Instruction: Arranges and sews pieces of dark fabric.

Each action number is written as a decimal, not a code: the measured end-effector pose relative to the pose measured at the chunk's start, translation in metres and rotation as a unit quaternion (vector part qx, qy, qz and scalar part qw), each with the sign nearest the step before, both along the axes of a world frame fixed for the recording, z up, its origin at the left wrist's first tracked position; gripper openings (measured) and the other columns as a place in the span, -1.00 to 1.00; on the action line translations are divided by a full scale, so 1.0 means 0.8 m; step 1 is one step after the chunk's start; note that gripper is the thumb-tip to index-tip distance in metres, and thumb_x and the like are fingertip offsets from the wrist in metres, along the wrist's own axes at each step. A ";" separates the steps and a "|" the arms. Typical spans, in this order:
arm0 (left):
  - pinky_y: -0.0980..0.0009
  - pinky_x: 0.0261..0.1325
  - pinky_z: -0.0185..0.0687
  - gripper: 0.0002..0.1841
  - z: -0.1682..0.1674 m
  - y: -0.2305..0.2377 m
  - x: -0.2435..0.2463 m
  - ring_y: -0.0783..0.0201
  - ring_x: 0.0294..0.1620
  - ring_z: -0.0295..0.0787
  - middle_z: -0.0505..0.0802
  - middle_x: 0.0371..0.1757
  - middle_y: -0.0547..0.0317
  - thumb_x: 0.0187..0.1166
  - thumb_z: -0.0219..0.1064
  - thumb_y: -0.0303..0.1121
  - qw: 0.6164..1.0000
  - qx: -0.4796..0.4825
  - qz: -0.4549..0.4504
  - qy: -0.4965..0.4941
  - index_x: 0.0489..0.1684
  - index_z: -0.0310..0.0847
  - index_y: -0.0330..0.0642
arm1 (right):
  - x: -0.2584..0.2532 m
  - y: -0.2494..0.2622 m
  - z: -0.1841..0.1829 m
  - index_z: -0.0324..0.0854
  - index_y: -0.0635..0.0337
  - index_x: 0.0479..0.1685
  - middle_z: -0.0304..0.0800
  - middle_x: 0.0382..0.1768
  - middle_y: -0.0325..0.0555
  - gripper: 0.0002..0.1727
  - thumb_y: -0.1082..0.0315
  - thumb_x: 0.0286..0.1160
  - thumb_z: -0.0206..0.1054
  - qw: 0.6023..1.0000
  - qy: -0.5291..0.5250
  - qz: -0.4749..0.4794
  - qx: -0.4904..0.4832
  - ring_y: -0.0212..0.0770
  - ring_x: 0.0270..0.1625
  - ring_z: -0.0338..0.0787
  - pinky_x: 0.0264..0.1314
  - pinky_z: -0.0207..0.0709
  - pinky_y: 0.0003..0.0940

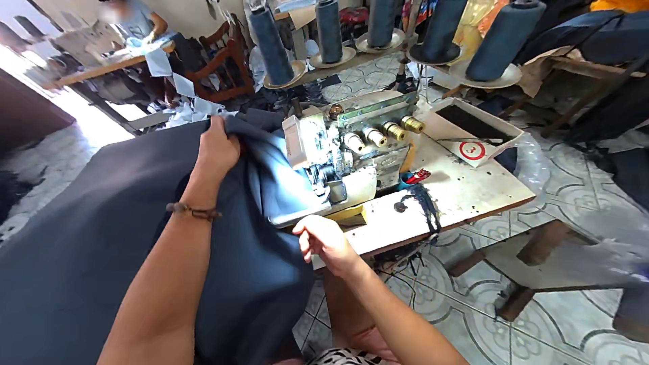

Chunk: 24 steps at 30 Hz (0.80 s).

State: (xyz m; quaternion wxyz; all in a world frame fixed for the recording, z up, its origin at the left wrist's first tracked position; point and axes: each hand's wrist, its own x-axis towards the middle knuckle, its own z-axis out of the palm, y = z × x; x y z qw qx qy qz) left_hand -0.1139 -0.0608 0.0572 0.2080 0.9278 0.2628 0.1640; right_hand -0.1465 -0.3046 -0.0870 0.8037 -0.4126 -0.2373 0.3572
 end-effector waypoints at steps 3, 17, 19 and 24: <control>-0.34 0.63 0.28 -0.20 -0.030 0.023 0.004 -0.41 0.65 0.40 0.42 0.64 -0.54 0.74 0.24 -0.34 0.991 0.035 -0.128 -0.024 0.84 -0.24 -0.41 | 0.012 -0.020 -0.018 0.71 0.37 -0.06 0.71 -0.53 -0.35 -0.65 0.46 0.75 -0.04 0.967 -0.230 -0.071 -0.087 -0.55 -0.49 0.69 -0.36 0.64 -0.60; -0.44 0.67 0.08 0.16 -0.115 0.044 -0.063 -0.59 0.81 -0.09 0.01 0.86 -0.47 0.04 0.83 -0.06 0.893 0.004 -0.203 0.401 0.80 0.25 -0.22 | 0.061 -0.059 -0.077 0.82 0.07 -0.37 0.83 -0.38 -0.28 -0.79 0.19 0.43 0.33 0.734 -0.518 -0.354 -0.259 -0.39 -0.21 0.76 -0.02 0.59 -0.42; -0.33 0.57 0.32 -0.08 -0.105 0.090 0.011 -0.35 0.63 0.43 0.52 0.62 -0.39 0.19 0.75 0.00 0.903 0.068 -0.173 0.387 0.60 0.49 -0.27 | 0.062 -0.061 -0.077 0.82 0.07 -0.38 0.83 -0.38 -0.27 -0.78 0.19 0.42 0.33 0.730 -0.523 -0.345 -0.273 -0.38 -0.21 0.76 0.00 0.58 -0.41; -0.11 0.74 0.15 -0.56 -0.087 0.107 0.106 -0.24 0.71 0.36 0.56 0.60 -0.37 0.81 0.14 -0.38 0.977 0.001 0.033 0.210 0.55 0.44 -0.49 | 0.059 -0.066 -0.059 0.84 0.22 -0.36 0.87 -0.36 -0.09 -0.83 0.31 0.36 0.39 0.737 -0.511 -0.299 -0.325 -0.18 -0.21 0.82 0.02 0.63 -0.22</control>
